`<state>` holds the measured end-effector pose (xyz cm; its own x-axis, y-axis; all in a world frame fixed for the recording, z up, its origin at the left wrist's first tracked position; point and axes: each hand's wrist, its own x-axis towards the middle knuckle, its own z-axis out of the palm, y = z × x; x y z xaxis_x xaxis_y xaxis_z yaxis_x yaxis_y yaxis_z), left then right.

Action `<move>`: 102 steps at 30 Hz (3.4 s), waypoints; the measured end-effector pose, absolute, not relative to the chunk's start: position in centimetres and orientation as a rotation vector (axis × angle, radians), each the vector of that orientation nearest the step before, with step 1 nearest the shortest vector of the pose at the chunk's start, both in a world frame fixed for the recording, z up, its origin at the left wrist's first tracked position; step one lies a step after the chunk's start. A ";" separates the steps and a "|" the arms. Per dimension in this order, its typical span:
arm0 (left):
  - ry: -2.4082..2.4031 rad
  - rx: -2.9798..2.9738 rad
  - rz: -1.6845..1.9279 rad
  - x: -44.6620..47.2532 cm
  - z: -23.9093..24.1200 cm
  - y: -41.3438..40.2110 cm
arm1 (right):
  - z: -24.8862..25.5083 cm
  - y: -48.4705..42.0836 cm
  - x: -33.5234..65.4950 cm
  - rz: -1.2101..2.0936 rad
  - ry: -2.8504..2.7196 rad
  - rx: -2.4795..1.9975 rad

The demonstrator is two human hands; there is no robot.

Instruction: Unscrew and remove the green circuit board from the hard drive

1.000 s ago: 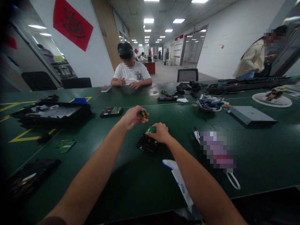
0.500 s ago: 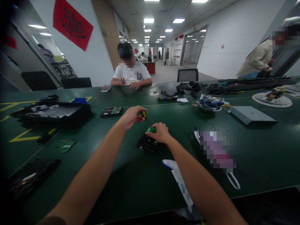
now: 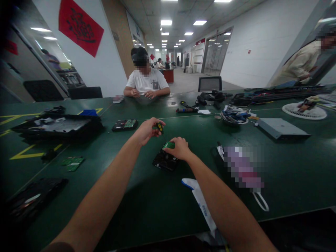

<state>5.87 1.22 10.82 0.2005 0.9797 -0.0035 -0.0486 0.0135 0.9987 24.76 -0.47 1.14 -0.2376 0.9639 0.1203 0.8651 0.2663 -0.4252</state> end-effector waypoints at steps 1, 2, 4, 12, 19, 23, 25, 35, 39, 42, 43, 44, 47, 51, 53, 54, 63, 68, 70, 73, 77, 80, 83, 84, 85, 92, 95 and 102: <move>1.022 1.256 1.074 5.9 10.8 1.2 | 1.1 -0.5 24.8 0.384 -2.185 -1.667; 1.006 1.248 1.062 5.9 10.8 1.2 | 1.1 -0.4 24.8 0.385 -2.183 -1.668; 0.970 1.214 1.031 6.0 10.7 1.2 | 1.0 -0.4 24.8 0.390 -2.182 -1.667; 1.059 1.247 1.101 6.1 10.7 1.3 | 1.0 -0.5 24.8 0.396 -2.178 -1.673; 0.969 1.196 1.047 6.2 10.5 1.4 | 1.1 -0.5 24.8 0.396 -2.181 -1.666; 1.016 1.201 1.108 6.1 10.5 1.5 | 1.0 -0.5 24.8 0.388 -2.173 -1.666; 1.006 1.203 1.088 6.1 10.5 1.4 | 1.0 -0.4 24.7 0.384 -2.169 -1.671; 1.023 1.187 1.113 6.0 10.6 1.3 | 1.0 -0.4 24.8 0.390 -2.179 -1.655; 0.969 1.171 1.054 5.9 10.7 1.3 | 1.0 -0.4 24.7 0.390 -2.184 -1.656; 0.939 1.145 1.015 6.0 10.7 1.3 | 1.1 -0.4 24.7 0.385 -2.186 -1.666; 0.956 1.144 1.032 6.0 10.7 1.3 | 1.1 -0.4 24.7 0.383 -2.187 -1.669; 0.988 1.151 1.061 6.1 10.7 1.3 | 1.1 -0.4 24.6 0.383 -2.189 -1.673; 1.051 1.193 1.115 6.0 10.7 1.3 | 1.2 -0.5 24.7 0.383 -2.192 -1.676; 0.961 1.194 1.020 6.0 10.7 1.2 | 1.2 -0.5 24.6 0.377 -2.186 -1.684; 0.940 1.164 1.004 6.1 10.7 1.3 | 1.2 -0.5 24.5 0.372 -2.185 -1.687; 0.951 1.152 1.015 6.1 10.7 1.3 | 1.2 -0.5 24.5 0.368 -2.185 -1.685; 1.000 1.199 1.078 6.0 10.6 1.3 | 1.2 -0.5 24.6 0.371 -2.183 -1.677; 0.939 1.176 1.059 6.1 10.4 1.5 | 1.2 -0.5 24.5 0.372 -2.182 -1.683; 0.982 1.197 1.109 6.1 10.3 1.6 | 1.1 -0.4 24.6 0.374 -2.180 -1.681; 0.995 1.234 1.116 6.1 10.3 1.5 | 1.0 -0.4 24.6 0.378 -2.177 -1.673; 0.914 1.211 1.004 6.2 10.4 1.4 | 1.0 -0.3 24.7 0.378 -2.178 -1.663; 0.937 1.186 1.037 6.2 10.4 1.5 | 1.0 -0.3 24.6 0.377 -2.179 -1.665; 0.994 1.209 1.118 6.1 10.3 1.6 | 1.0 -0.3 24.6 0.371 -2.178 -1.682; 0.999 1.220 1.127 6.1 10.3 1.6 | 1.0 -0.3 24.5 0.369 -2.176 -1.687; 0.993 1.227 1.119 6.0 10.3 1.6 | 1.0 -0.3 24.5 0.369 -2.175 -1.690; 0.919 1.180 1.017 6.1 10.3 1.5 | 1.1 -0.3 24.6 0.374 -2.184 -1.674; 1.003 1.215 1.096 6.0 10.3 1.6 | 1.0 -0.3 24.6 0.376 -2.184 -1.671; 0.952 1.221 1.028 6.2 10.4 1.4 | 1.4 -0.6 24.6 0.392 -2.179 -1.667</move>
